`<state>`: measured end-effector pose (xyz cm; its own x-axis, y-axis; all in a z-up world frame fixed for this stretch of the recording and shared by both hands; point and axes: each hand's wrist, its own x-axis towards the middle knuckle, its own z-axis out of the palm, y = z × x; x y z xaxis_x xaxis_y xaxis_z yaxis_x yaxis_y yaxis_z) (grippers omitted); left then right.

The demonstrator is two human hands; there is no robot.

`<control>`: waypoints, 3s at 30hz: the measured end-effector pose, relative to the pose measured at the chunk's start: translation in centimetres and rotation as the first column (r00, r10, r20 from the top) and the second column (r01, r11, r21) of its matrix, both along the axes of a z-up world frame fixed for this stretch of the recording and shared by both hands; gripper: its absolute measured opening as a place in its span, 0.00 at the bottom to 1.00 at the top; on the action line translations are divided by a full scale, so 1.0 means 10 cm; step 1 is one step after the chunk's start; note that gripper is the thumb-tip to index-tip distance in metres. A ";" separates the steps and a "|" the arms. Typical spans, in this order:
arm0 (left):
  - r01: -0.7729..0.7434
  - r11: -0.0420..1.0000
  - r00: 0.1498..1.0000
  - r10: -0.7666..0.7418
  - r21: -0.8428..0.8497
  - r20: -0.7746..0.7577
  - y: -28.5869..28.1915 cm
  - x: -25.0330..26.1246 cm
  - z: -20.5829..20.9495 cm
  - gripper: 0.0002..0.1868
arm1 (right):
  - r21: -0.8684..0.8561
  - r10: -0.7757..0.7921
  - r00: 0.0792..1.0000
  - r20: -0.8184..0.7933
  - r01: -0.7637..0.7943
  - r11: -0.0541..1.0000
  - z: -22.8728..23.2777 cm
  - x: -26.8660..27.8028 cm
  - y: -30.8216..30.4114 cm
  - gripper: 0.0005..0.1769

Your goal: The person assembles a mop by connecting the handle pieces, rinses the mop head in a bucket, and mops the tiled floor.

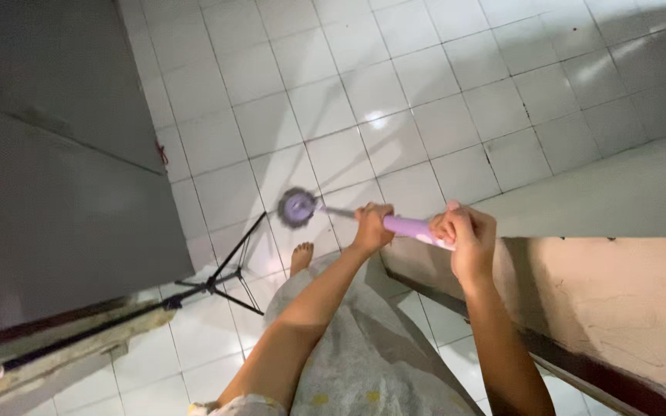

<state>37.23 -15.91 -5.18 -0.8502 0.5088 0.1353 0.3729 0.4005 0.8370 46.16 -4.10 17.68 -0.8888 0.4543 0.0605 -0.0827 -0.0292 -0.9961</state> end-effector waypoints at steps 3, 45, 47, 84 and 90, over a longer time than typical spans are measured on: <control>0.021 0.997 0.998 -0.017 0.075 -0.058 0.24 -0.06 -0.04 0.07 | 0.136 -0.053 0.998 0.017 0.050 0.989 0.04 0.05 -0.02 0.26; -0.257 0.954 0.966 0.249 -0.157 -0.068 -1.37 -1.18 0.05 0.07 | 0.013 0.147 0.980 -0.137 -0.146 0.989 -0.44 -1.39 -1.06 0.25; -0.304 0.923 0.951 0.308 -0.234 -0.023 -1.56 -1.20 -0.02 0.06 | -0.022 0.206 0.968 -0.141 -0.211 0.977 -0.60 -1.50 -1.10 0.25; 0.067 0.985 0.994 -0.052 -0.157 0.101 -0.52 -1.20 -0.45 0.10 | 0.070 -0.327 0.927 0.181 0.320 0.945 -0.45 -0.96 -0.47 0.18; -0.144 0.955 0.980 0.173 -0.259 0.095 -1.25 -1.60 -0.60 0.09 | -0.050 -0.157 0.984 0.083 0.161 0.986 -1.05 -1.26 -1.19 0.26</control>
